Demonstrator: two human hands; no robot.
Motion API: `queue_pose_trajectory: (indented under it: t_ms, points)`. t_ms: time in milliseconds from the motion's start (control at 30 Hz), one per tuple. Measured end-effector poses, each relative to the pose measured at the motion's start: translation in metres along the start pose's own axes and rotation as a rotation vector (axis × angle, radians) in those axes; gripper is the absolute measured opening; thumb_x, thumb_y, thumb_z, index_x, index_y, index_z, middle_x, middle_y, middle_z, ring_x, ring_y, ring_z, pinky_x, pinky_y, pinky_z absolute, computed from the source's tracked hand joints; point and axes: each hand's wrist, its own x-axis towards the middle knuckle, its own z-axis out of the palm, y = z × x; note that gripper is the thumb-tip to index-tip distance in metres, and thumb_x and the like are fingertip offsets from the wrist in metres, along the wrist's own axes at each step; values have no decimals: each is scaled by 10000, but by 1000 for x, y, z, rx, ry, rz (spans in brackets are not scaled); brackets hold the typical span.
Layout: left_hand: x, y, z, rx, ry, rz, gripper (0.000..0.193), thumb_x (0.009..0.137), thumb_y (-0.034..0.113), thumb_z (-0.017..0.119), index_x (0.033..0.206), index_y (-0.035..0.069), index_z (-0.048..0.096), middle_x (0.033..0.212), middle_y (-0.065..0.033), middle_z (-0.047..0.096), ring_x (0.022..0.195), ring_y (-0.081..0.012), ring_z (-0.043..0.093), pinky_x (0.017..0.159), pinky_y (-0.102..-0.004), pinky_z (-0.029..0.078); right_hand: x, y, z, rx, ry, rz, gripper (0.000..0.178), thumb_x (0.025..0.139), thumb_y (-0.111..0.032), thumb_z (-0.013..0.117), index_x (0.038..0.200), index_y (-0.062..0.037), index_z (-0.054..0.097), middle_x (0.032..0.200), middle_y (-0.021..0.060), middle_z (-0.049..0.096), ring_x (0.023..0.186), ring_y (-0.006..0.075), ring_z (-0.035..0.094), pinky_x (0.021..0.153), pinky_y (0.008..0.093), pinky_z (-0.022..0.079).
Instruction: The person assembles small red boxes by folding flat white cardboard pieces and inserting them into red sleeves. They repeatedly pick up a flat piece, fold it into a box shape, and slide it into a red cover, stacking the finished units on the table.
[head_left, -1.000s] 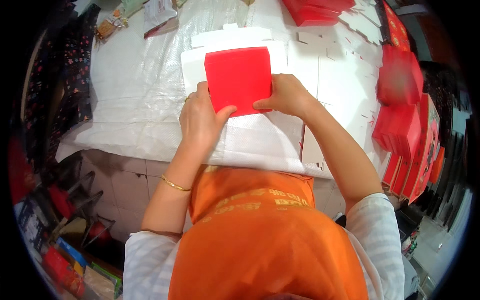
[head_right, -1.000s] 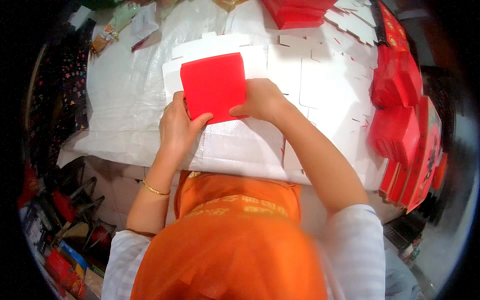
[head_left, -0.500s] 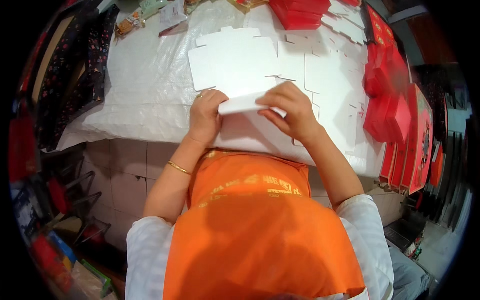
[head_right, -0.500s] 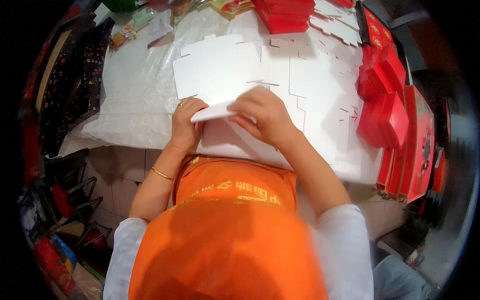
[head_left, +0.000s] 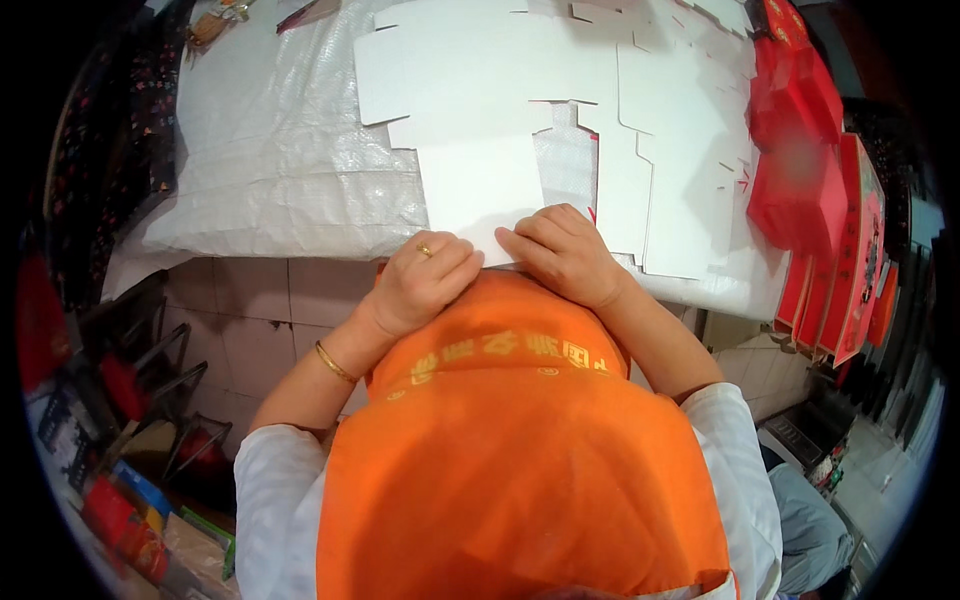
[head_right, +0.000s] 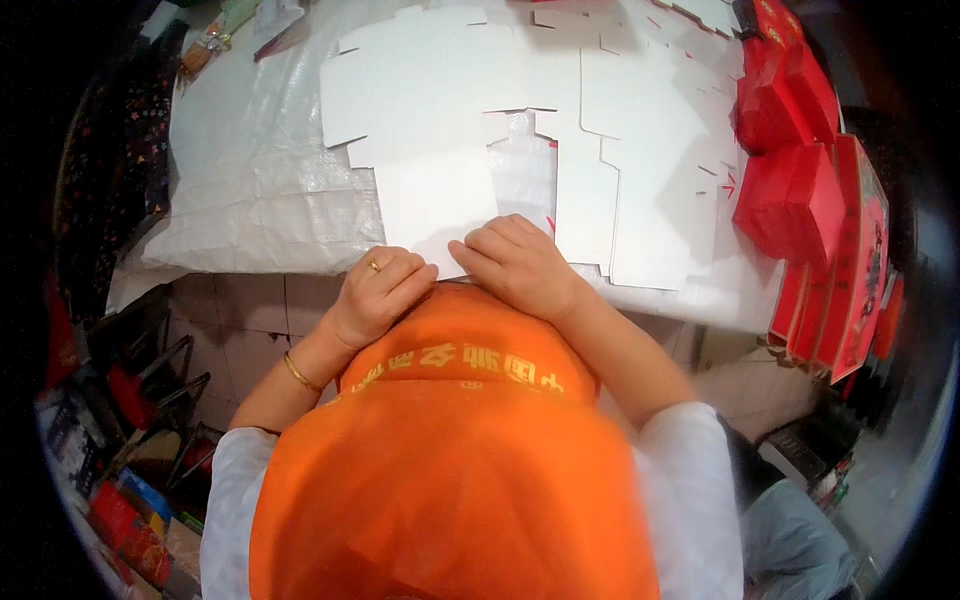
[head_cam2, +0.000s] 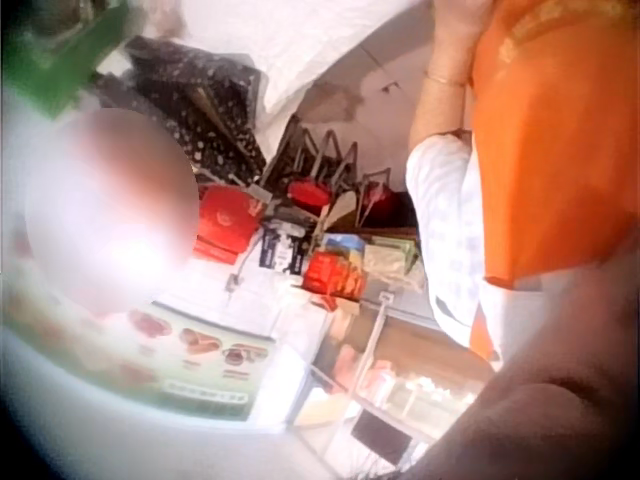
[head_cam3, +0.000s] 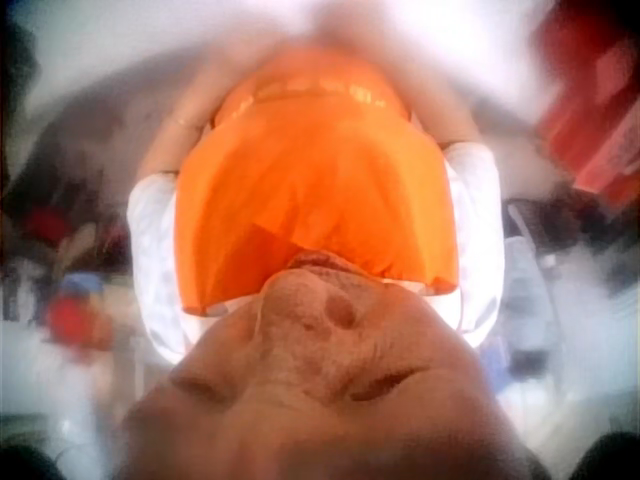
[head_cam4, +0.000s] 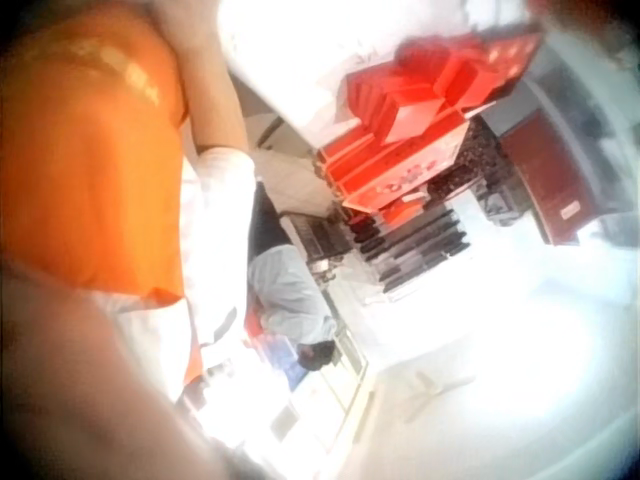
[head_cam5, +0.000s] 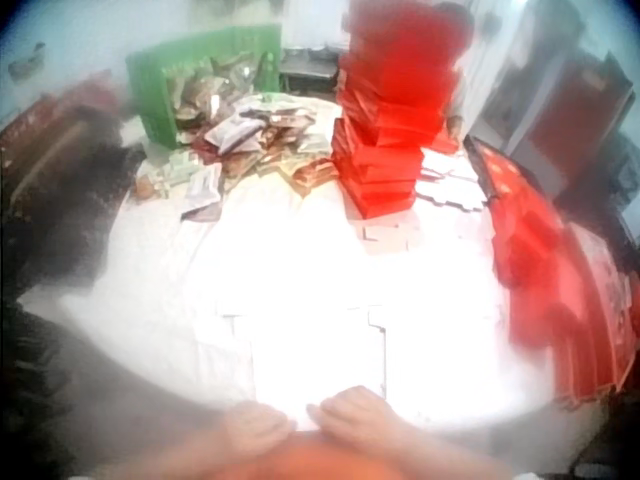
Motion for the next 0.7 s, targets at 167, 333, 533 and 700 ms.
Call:
queue_pose_trajectory:
  t_ms: [167, 333, 533, 700]
  points:
    - [3, 0, 0, 52, 21, 21, 229, 743, 27, 702, 967, -13, 678, 873, -65, 606, 789, -222, 623, 691, -330, 526, 0, 4, -1, -38, -34, -78, 180, 774, -134, 652, 939, -82, 601, 864, 24, 527, 804, 195, 542, 707, 323, 443]
    - [4, 1, 0, 91, 5, 13, 238, 744, 19, 729, 975, -17, 690, 883, -77, 620, 799, -227, 640, 666, -317, 539, -4, -1, -4, -31, -84, -27, 183, 775, -103, 700, 941, -75, 630, 908, 41, 592, 803, 220, 571, 709, 341, 470]
    - [12, 0, -2, 33, -76, -125, 182, 743, 26, 752, 913, 21, 686, 839, -70, 622, 744, -235, 622, 615, -329, 521, 6, -1, -7, 110, -158, 186, 158, 787, -101, 728, 912, -70, 636, 878, 58, 613, 794, 257, 591, 690, 350, 486]
    - [26, -7, -8, -146, -108, -342, 116, 797, 82, 757, 863, 57, 666, 802, -82, 631, 708, -269, 604, 606, -372, 496, 31, 2, -17, 277, -301, 431, 91, 839, -103, 712, 874, -56, 642, 819, 93, 626, 796, 303, 610, 677, 393, 497]
